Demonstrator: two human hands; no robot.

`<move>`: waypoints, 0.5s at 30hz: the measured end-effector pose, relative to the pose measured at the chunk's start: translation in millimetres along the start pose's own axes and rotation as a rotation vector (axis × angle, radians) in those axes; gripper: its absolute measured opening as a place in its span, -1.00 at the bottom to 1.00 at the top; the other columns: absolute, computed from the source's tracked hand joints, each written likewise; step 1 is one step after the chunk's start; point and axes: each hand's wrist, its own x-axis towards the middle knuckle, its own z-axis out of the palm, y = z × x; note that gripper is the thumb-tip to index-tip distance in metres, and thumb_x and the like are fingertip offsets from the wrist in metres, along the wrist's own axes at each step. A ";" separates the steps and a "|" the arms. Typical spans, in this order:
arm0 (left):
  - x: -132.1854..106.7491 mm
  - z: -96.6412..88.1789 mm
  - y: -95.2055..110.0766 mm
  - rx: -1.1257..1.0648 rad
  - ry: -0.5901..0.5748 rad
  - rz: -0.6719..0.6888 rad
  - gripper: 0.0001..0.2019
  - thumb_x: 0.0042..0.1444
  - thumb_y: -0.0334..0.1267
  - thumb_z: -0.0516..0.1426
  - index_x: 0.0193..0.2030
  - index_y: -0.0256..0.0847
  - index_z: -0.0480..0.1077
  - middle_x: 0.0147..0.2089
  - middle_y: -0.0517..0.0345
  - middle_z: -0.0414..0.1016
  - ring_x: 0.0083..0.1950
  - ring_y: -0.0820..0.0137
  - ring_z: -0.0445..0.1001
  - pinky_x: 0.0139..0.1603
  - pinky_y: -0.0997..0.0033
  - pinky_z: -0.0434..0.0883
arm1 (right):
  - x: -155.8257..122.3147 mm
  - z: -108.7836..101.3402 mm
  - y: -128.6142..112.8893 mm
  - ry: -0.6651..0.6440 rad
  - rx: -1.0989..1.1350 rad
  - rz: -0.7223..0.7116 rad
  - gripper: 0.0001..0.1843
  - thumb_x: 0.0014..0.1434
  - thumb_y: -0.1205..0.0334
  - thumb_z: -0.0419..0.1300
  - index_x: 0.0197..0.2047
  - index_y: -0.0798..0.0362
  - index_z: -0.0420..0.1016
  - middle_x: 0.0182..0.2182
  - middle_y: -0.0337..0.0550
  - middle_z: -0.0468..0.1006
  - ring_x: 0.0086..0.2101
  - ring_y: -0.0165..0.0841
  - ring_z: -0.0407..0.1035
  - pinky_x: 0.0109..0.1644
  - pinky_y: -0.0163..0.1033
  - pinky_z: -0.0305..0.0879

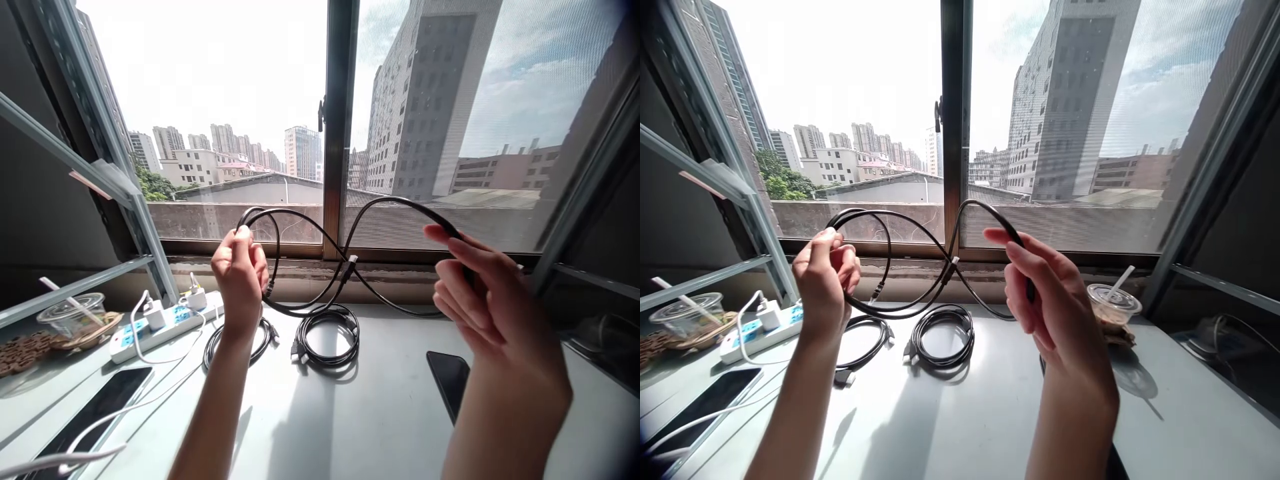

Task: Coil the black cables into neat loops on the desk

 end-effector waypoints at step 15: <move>10.7 -19.3 16.5 0.006 -0.168 -0.152 -0.73 0.04 -0.14 0.12 -0.58 -0.20 0.21 -0.78 0.41 -0.03 -0.79 0.63 -0.08 -0.87 0.62 -0.06 | -6.6 -30.9 1.4 0.126 0.114 -0.173 -0.87 0.10 0.20 0.21 -0.24 -0.10 0.54 -0.78 -0.42 0.08 -0.80 -0.63 -0.34 -0.74 -0.32 -0.46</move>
